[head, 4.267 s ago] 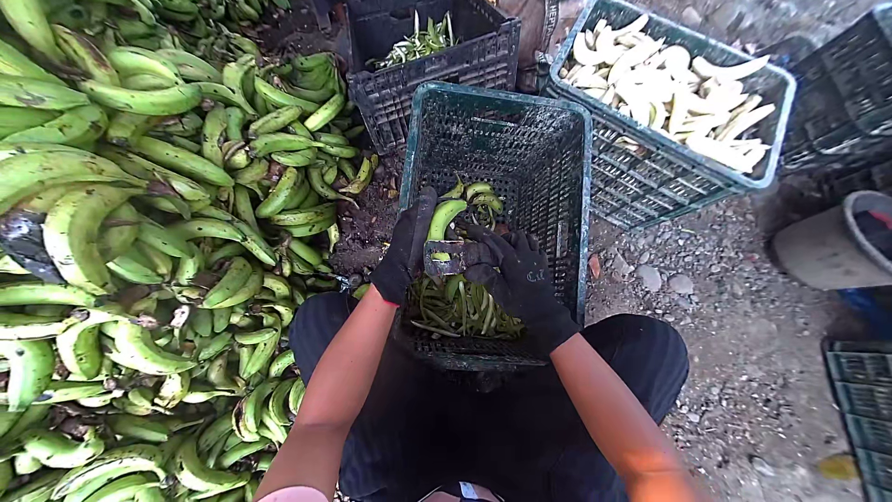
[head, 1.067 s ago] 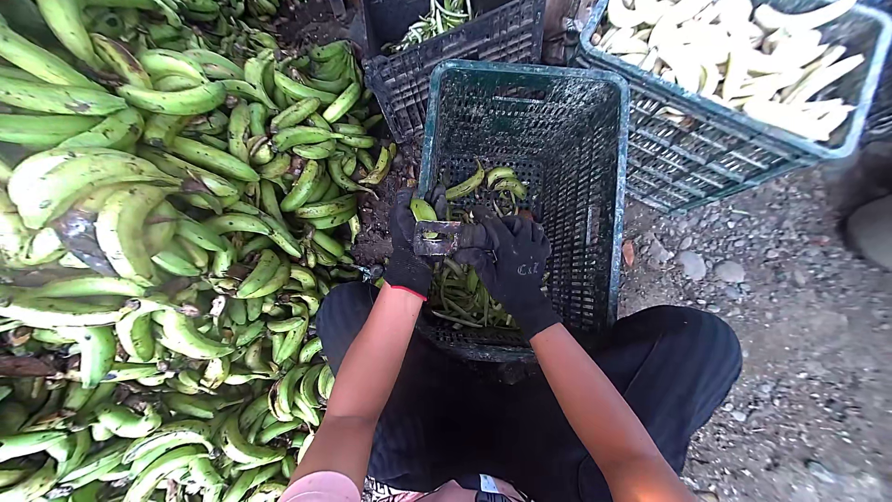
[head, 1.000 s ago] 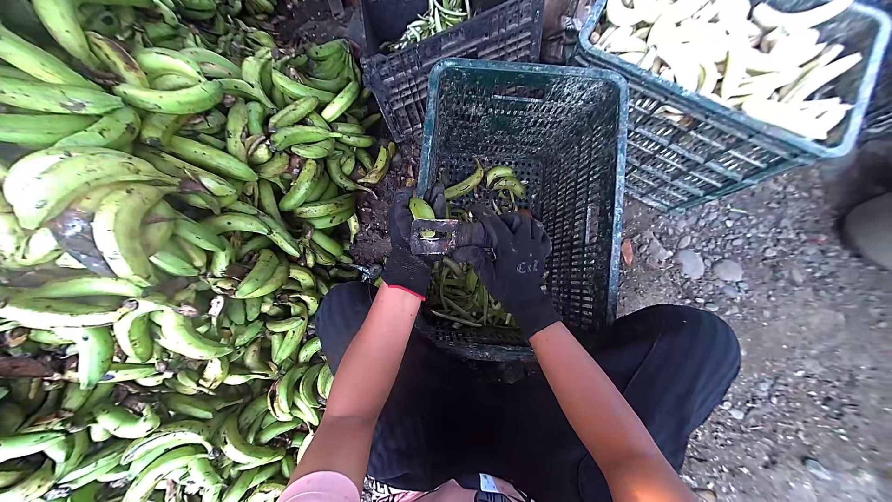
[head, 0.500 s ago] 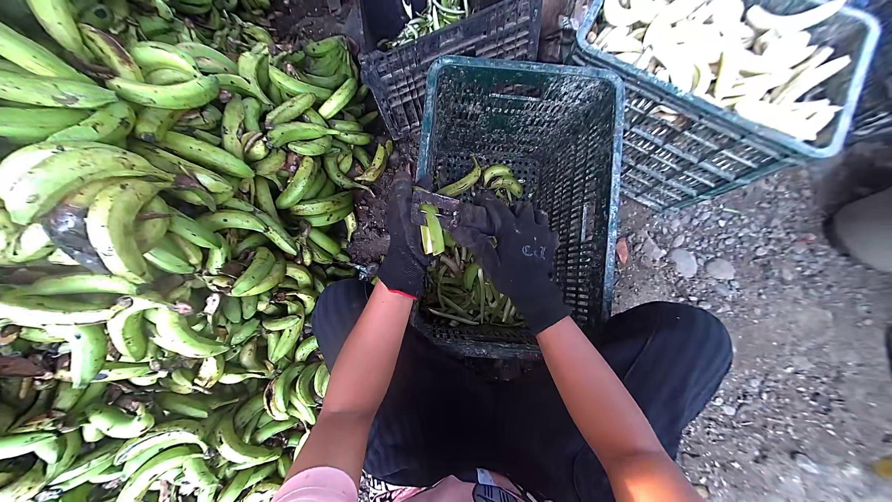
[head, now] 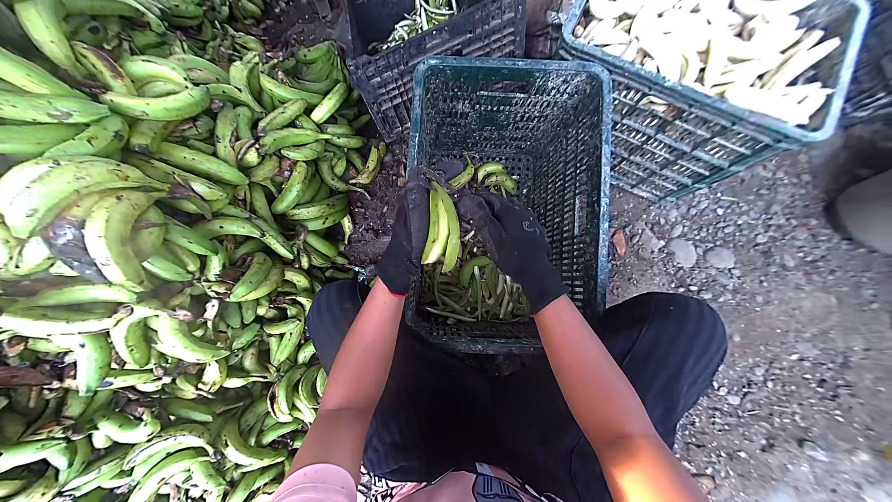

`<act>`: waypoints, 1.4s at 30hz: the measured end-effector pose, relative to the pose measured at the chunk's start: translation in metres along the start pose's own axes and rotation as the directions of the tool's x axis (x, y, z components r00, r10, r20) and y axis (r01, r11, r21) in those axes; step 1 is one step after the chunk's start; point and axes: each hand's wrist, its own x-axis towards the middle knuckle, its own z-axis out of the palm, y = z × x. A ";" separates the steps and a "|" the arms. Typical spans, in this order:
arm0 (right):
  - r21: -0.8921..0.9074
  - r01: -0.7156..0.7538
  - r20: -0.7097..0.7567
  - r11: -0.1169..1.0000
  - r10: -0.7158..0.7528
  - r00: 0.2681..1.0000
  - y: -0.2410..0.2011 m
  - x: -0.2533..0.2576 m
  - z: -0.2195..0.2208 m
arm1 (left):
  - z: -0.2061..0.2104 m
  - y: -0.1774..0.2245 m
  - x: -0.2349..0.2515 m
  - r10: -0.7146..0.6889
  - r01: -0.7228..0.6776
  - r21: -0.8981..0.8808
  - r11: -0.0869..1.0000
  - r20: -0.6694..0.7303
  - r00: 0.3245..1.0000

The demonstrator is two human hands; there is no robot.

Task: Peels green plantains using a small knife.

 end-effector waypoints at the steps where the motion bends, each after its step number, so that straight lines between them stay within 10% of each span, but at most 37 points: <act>1: 0.015 0.008 0.017 1.000 -0.008 1.000 0.001 0.001 -0.002 | 0.001 0.000 0.000 0.015 -0.015 -0.003 1.000 0.004 1.000; 14: -0.016 -0.067 0.000 0.998 0.067 0.998 0.004 0.010 -0.002 | 0.007 -0.001 0.002 -0.148 0.160 -0.292 0.943 0.065 0.987; 19: -0.188 -0.090 -0.097 0.978 0.073 0.993 0.005 0.001 -0.007 | 0.009 0.013 -0.013 -0.374 0.353 0.254 0.900 0.038 0.927; 25: 0.091 -0.129 -0.099 0.987 0.138 0.986 0.054 0.013 -0.021 | 0.010 0.010 -0.017 -0.203 0.187 0.087 0.978 0.253 0.946; 30: 0.450 -0.089 -0.038 0.889 0.119 0.992 0.082 -0.003 -0.015 | 0.002 0.001 -0.002 -0.285 0.296 0.235 0.926 -0.080 0.955; 35: -0.019 0.007 -0.057 1.000 -0.008 0.998 0.080 -0.031 -0.009 | -0.003 -0.008 -0.006 -0.421 0.291 0.701 0.651 0.014 0.907; 42: -0.345 0.027 -0.041 0.938 -0.044 0.998 0.085 -0.041 0.009 | -0.001 -0.009 -0.003 -0.375 0.364 0.429 0.827 -0.062 0.925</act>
